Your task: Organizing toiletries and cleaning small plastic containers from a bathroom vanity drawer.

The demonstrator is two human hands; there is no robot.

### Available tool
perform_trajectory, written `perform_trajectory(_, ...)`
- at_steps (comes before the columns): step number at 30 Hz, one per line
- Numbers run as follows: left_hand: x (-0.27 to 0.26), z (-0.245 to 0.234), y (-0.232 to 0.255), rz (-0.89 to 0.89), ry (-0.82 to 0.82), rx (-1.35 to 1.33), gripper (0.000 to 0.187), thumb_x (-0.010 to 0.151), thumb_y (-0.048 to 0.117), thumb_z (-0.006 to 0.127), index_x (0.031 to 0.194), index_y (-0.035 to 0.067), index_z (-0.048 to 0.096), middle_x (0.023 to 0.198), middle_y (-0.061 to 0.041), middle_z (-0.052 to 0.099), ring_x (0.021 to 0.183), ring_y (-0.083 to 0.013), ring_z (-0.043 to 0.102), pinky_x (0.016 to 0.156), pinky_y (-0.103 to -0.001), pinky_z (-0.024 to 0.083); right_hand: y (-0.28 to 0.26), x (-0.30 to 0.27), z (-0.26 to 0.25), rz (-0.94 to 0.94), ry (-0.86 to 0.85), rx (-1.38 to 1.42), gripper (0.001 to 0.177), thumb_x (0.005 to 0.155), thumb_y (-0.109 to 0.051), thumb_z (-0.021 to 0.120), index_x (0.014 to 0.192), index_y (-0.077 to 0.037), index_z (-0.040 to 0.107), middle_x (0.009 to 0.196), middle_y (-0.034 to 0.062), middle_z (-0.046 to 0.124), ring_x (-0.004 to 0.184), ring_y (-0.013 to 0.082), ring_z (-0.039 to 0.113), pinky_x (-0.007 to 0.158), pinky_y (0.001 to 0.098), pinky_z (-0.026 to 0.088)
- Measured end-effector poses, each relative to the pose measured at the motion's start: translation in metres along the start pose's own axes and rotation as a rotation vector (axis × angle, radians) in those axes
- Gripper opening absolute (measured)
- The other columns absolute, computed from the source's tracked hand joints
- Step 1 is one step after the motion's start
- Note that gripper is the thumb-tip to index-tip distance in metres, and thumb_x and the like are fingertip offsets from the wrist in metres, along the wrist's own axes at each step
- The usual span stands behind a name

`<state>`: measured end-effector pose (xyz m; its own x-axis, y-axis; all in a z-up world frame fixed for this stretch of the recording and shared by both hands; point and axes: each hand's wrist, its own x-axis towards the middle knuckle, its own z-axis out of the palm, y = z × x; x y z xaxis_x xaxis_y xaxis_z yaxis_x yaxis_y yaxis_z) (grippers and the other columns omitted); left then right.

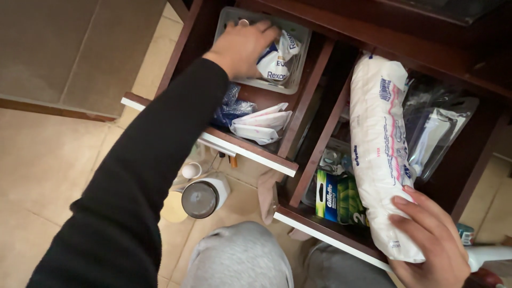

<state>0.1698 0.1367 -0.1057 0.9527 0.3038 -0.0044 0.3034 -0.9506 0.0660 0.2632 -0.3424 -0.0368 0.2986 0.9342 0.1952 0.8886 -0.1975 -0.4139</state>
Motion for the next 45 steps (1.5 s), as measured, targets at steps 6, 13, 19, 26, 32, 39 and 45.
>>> perform_trajectory(6,-0.001,0.025,-0.032,0.135,0.094,-0.215,0.079,0.061,0.016,0.089,0.135,0.012,0.061,0.124,-0.013,0.067,0.115,-0.0362,0.067,0.094,-0.046,0.056,-0.007,0.006,-0.002,-0.020,0.071,0.102,0.062,0.052,-0.002,0.079,0.112,-0.005,0.064,0.128,0.0144,0.066,0.134,0.0407,0.061,0.114,0.0497,0.049)
perform_trajectory(13,0.008,0.035,-0.040,-0.028,0.113,-0.207,0.050,0.080,0.018,0.078,0.124,0.001,0.059,0.111,-0.025,0.066,0.096,-0.0451,0.068,0.081,-0.051,0.056,0.004,0.000,0.001,-0.005,0.076,0.095,0.060,0.051,-0.001,0.077,0.110,-0.005,0.066,0.128,0.0142,0.066,0.135,0.0401,0.061,0.115,0.0493,0.050)
perform_trajectory(19,0.013,0.050,-0.038,0.006,0.328,0.127,0.032,0.093,0.010,0.070,0.123,0.008,0.061,0.106,-0.016,0.068,0.089,-0.0360,0.073,0.072,-0.048,0.059,-0.001,0.002,0.001,0.009,0.059,0.099,0.057,0.052,-0.001,0.078,0.108,-0.005,0.067,0.129,0.0141,0.065,0.134,0.0391,0.060,0.115,0.0479,0.049)
perform_trajectory(26,0.002,0.017,-0.009,0.511,0.456,0.601,0.033,0.097,0.019,0.068,0.129,0.019,0.059,0.111,-0.005,0.059,0.091,-0.0217,0.071,0.074,-0.034,0.060,-0.001,0.007,-0.001,-0.027,0.083,0.133,0.058,0.053,-0.003,0.079,0.110,-0.005,0.065,0.128,0.0159,0.065,0.133,0.0400,0.060,0.114,0.0480,0.049)
perform_trajectory(32,-0.004,0.015,-0.005,0.555,0.154,0.353,0.040,0.090,0.010,0.067,0.128,0.023,0.065,0.126,-0.006,0.057,0.086,-0.0242,0.070,0.064,-0.035,0.059,-0.018,0.013,0.002,0.021,0.150,0.132,0.054,0.055,0.004,0.075,0.107,-0.003,0.065,0.123,0.0169,0.068,0.129,0.0404,0.064,0.112,0.0484,0.051)
perform_trajectory(39,-0.005,0.007,0.001,0.401,0.332,0.363,0.044,0.086,0.016,0.068,0.129,0.024,0.071,0.131,-0.002,0.057,0.094,-0.0291,0.069,0.072,-0.035,0.060,-0.026,0.021,0.001,0.040,0.207,0.147,0.052,0.056,0.006,0.075,0.106,-0.001,0.065,0.119,0.0181,0.069,0.126,0.0407,0.066,0.111,0.0490,0.053)
perform_trajectory(45,-0.010,0.008,0.004,0.330,0.277,0.246,0.021,0.085,0.031,0.073,0.102,0.020,0.078,0.122,-0.002,0.064,0.113,-0.0287,0.067,0.087,-0.042,0.058,-0.007,0.009,0.003,0.026,0.206,0.169,0.050,0.061,0.005,0.079,0.108,-0.002,0.065,0.122,0.0153,0.068,0.129,0.0395,0.065,0.111,0.0480,0.052)
